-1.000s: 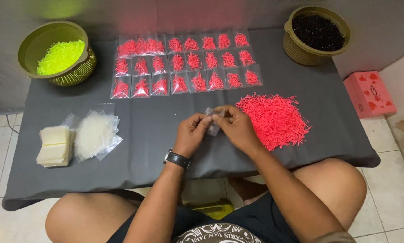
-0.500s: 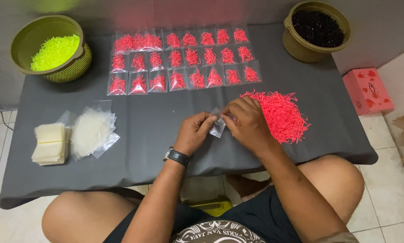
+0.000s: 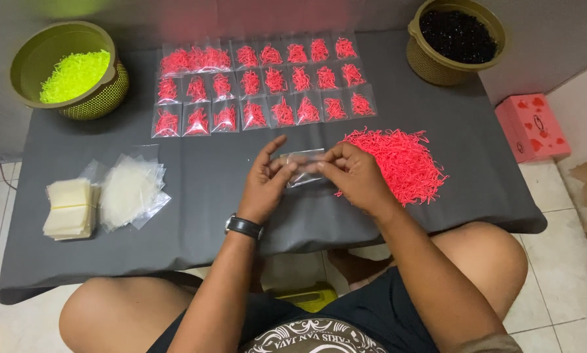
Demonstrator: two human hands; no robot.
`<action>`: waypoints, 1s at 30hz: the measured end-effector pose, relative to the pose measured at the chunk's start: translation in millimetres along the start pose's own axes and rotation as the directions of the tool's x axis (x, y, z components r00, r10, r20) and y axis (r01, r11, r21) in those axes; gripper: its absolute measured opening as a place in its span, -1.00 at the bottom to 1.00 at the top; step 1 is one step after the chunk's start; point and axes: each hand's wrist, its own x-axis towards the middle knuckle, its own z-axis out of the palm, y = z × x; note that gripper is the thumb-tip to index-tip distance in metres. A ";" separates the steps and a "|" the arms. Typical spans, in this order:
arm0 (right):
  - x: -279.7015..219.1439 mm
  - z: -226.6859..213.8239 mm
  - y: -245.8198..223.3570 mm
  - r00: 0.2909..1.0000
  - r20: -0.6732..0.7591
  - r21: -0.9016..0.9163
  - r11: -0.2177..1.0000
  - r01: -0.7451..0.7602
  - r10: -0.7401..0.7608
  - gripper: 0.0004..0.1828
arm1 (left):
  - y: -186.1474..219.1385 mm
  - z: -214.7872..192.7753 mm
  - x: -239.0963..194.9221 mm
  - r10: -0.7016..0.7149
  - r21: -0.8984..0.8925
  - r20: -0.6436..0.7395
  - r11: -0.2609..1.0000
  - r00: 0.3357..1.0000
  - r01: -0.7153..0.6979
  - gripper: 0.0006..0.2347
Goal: The person picks up pink shredded material by hand, places it into small plastic bags, and arranges the filled bags on a table in a gift shop.
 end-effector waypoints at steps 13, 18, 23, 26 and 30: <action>10.0 11.0 -13.7 0.995 0.085 0.114 0.992 -0.061 0.051 -0.76 | 1.8 -3.7 13.3 -0.258 -0.304 0.090 0.913 0.962 0.274 -0.63; 21.2 8.9 -6.4 0.992 0.112 0.324 0.946 0.022 -0.061 -0.77 | 30.0 14.5 36.8 -0.235 -0.293 0.254 0.905 0.938 0.307 -0.56; 30.1 -10.6 -19.9 0.995 0.049 0.313 0.947 0.072 -0.091 -0.71 | 40.5 4.7 49.0 -0.130 -0.175 0.243 0.969 0.961 0.175 -0.58; 27.9 -12.7 -26.0 0.990 0.098 0.262 0.962 0.070 -0.099 -0.68 | 19.5 -0.7 52.1 -0.080 -0.095 0.254 0.990 0.964 0.107 -0.44; 21.6 -3.5 -37.4 0.978 0.199 0.239 0.971 0.012 -0.061 -0.62 | 13.5 4.3 37.2 -0.021 0.034 0.198 0.999 0.980 0.014 -0.23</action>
